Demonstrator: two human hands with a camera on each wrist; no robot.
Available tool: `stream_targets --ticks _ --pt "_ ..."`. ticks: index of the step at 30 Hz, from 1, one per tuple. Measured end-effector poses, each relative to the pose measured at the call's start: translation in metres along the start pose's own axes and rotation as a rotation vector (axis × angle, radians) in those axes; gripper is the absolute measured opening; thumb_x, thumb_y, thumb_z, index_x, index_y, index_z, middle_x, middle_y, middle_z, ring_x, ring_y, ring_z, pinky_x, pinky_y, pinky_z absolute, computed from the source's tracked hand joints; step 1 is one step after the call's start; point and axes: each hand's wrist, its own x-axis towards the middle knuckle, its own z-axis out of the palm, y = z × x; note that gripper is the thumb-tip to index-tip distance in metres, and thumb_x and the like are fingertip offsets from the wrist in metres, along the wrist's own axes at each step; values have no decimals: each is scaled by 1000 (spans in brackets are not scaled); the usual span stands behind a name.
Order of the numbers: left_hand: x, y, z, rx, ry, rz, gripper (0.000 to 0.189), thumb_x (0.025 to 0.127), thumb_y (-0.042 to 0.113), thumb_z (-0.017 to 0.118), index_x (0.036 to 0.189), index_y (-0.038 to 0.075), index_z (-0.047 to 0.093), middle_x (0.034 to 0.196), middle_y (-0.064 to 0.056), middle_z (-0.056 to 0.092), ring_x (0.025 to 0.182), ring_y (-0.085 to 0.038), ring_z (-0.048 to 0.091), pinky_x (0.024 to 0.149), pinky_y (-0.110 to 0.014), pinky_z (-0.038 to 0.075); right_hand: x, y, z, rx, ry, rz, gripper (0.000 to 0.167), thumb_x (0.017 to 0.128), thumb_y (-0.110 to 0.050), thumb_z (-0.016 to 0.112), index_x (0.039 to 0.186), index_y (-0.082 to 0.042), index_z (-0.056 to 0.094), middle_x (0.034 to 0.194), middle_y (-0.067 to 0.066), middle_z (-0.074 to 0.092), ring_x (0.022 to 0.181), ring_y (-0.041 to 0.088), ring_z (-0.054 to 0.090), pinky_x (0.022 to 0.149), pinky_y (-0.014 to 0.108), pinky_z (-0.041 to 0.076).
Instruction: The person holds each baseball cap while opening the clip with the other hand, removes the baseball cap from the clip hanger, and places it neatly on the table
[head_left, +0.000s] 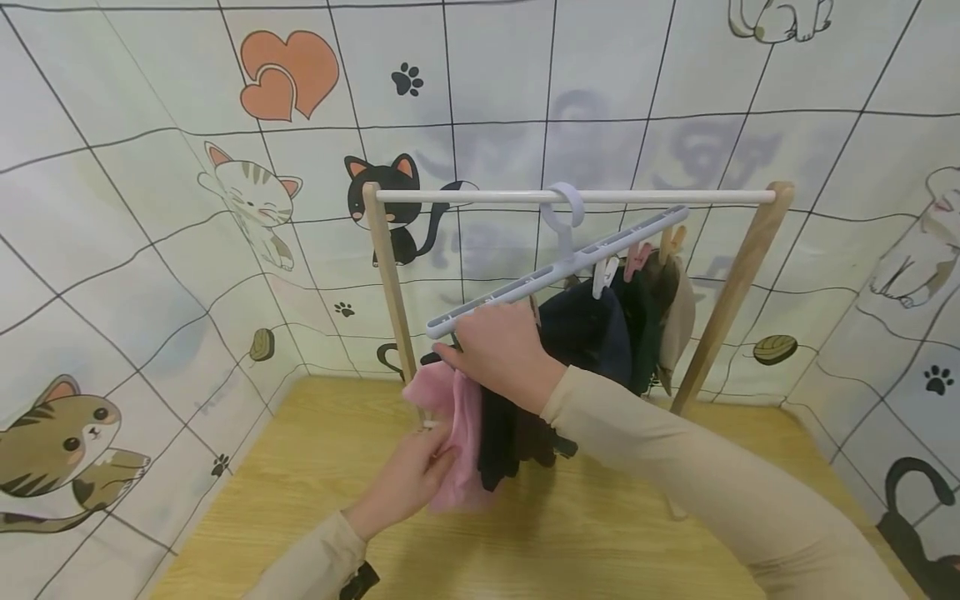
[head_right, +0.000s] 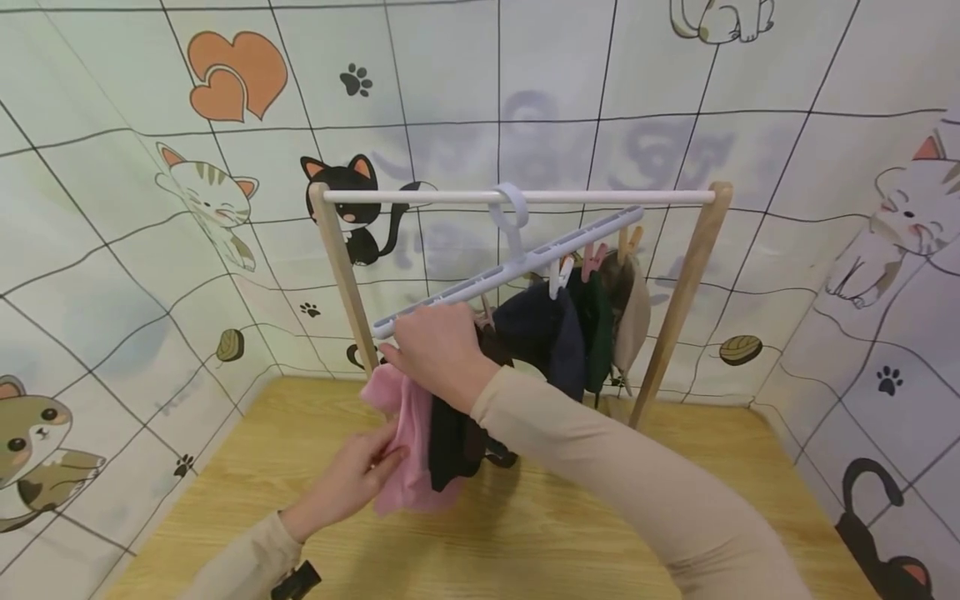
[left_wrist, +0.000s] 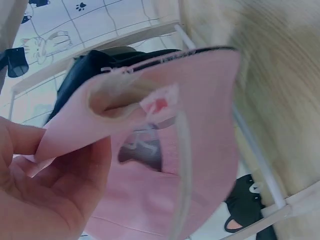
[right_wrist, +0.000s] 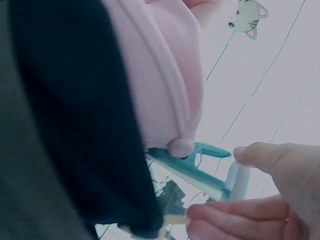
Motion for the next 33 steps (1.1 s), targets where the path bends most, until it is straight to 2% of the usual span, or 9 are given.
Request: stream_targets --ticks 5,11,19,26,28,33 --pt "1 10 -8 -38 -57 -19 23 85 -10 63 82 10 51 68 10 40 66 -7 44 58 -23 43 6 -11 -8 -44 -94 44 49 88 -57 61 60 -16 60 47 -2 42 44 15 45 39 27 32" --pt "2 19 -15 -64 -77 1 24 84 -11 62 82 10 51 68 10 43 67 -5 49 60 -24 48 9 -16 -12 -36 -136 81 49 87 -57 62 60 -16 58 48 -1 45 45 15 47 37 26 31" --pt "1 24 -22 -42 -84 29 23 85 -10 63 84 11 53 66 12 38 63 -4 41 56 -22 41 13 -14 -13 146 -201 165 43 85 -52 67 61 -16 59 49 -2 46 46 15 46 38 26 32" --pt "-4 23 -24 -47 -75 49 25 83 -11 63 81 11 51 66 13 35 61 -1 38 52 -20 37 14 -8 -15 267 -264 147 40 85 -47 69 60 -16 61 47 -5 46 44 12 45 38 23 26" --pt "-6 21 -25 -50 -66 52 26 82 -12 63 82 11 51 65 13 36 60 -2 39 52 -20 39 14 -5 -15 311 -284 136 41 86 -45 69 58 -16 61 45 -6 43 42 11 42 39 22 25" --pt "-11 18 -30 -61 -67 35 26 83 -13 62 91 11 55 69 7 52 66 -4 54 58 -23 49 14 2 -14 389 -314 100 48 88 -42 68 49 -15 58 42 -7 35 39 9 33 39 21 22"
